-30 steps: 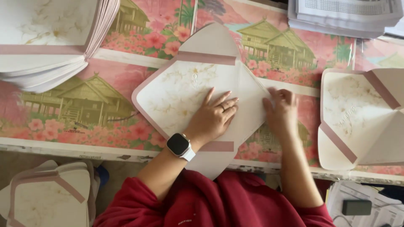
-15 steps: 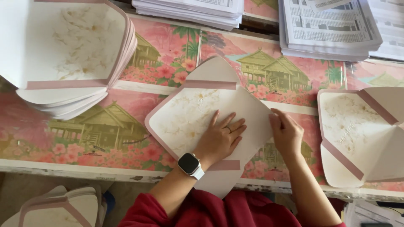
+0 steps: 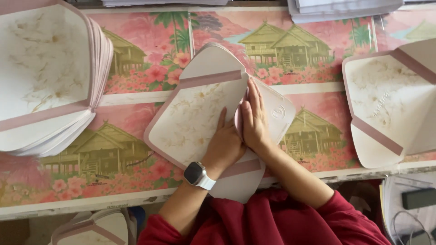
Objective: Folding and assembling decorative paper envelopes at a workstation
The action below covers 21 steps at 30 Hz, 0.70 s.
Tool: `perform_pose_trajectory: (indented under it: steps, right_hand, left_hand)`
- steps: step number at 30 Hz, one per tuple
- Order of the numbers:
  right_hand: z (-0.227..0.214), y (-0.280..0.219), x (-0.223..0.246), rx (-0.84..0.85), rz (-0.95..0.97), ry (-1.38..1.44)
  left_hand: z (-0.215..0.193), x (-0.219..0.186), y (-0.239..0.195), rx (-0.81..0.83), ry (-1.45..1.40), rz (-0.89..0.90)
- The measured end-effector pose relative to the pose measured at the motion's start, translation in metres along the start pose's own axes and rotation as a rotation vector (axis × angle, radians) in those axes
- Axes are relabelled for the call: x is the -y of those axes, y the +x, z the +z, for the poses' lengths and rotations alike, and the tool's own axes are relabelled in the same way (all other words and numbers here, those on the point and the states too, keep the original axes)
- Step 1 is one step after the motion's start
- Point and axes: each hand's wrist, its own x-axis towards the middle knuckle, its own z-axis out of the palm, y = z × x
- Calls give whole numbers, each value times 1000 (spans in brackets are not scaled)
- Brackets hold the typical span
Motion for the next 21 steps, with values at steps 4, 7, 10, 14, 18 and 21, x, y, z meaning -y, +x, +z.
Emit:
perform_pose_trajectory:
  steps: [4, 7, 10, 14, 18, 21]
  right_hand:
    - [12, 1, -2, 13, -197, -216]
    - [11, 2, -12, 142, -202, -196]
    - [-9, 15, -35, 243, -55, -92]
    - [-46, 50, -103, 145, 274, 500]
    - [-45, 81, -58, 295, 437, 712]
    - [-39, 87, -53, 497, 569, 911]
  left_hand:
    - [-6, 30, -3, -354, -235, -295]
    - [-4, 40, -2, -331, -24, -494]
    - [-9, 36, 4, -179, 225, -449]
    - [9, 53, -3, -270, -83, -359]
    - [-14, 45, -8, -407, -86, -360]
    - [-14, 43, -6, -327, -155, -410]
